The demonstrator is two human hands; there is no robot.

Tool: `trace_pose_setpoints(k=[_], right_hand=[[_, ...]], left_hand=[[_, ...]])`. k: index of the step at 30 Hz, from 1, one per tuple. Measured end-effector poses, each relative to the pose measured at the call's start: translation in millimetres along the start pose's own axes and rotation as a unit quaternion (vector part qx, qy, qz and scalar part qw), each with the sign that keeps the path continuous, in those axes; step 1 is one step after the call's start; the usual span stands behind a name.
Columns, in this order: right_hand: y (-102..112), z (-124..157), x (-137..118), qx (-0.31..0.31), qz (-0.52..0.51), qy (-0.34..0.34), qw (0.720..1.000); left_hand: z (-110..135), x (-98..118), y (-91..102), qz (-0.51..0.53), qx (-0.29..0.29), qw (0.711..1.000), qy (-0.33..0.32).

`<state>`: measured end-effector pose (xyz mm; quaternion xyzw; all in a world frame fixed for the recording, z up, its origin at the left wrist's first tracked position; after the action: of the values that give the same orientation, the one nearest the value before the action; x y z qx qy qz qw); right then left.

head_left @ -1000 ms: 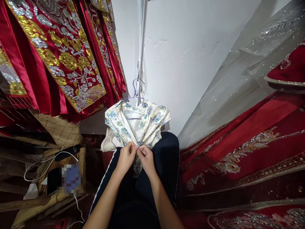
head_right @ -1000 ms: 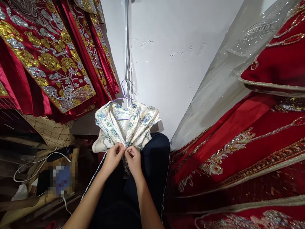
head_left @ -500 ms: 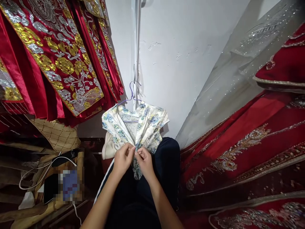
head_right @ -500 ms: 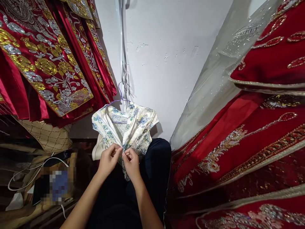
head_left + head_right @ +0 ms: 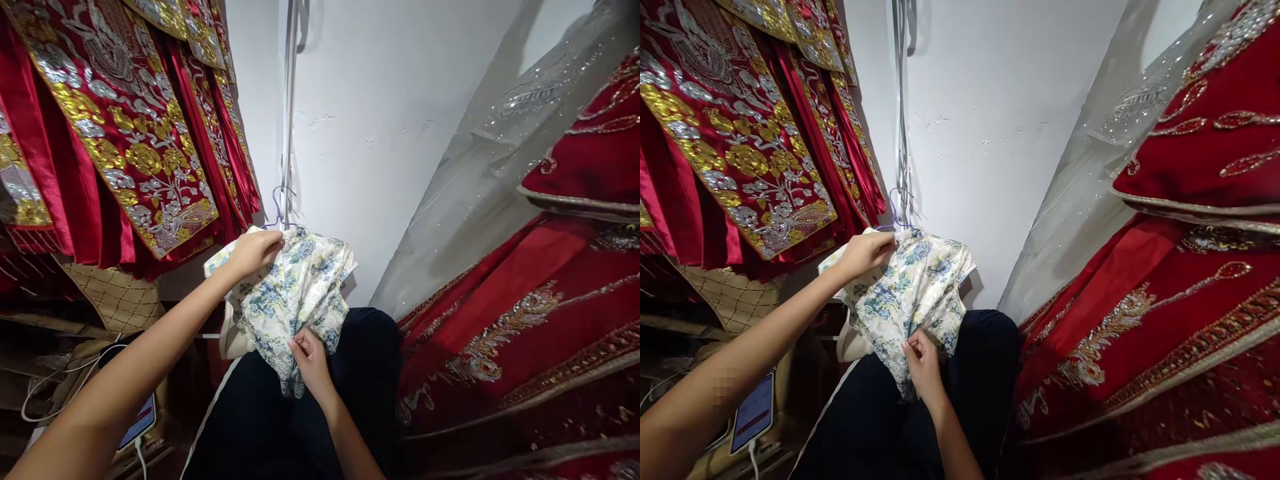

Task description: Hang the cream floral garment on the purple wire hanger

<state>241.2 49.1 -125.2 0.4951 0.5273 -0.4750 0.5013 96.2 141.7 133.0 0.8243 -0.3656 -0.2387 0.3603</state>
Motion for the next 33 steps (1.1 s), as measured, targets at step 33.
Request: trace_pose_setpoints(k=[33], right_hand=[[-21.4,-98.3,-239.4,0.058,0.349,0.250,0.901]], left_hand=[[55.1,15.6,-70.6,0.579,0.306,0.687,0.316]])
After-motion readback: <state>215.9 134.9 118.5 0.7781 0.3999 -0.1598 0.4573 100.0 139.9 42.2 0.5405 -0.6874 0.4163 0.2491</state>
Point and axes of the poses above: each hand's wrist, its own z-axis away from the middle knuckle, its own y-axis out of the back of the hand, x = y × z, the point moved 8 cm from there along -z, towards the middle knuckle, and after that the axes turned 13 degrees about -y, right-handed, at the moved point
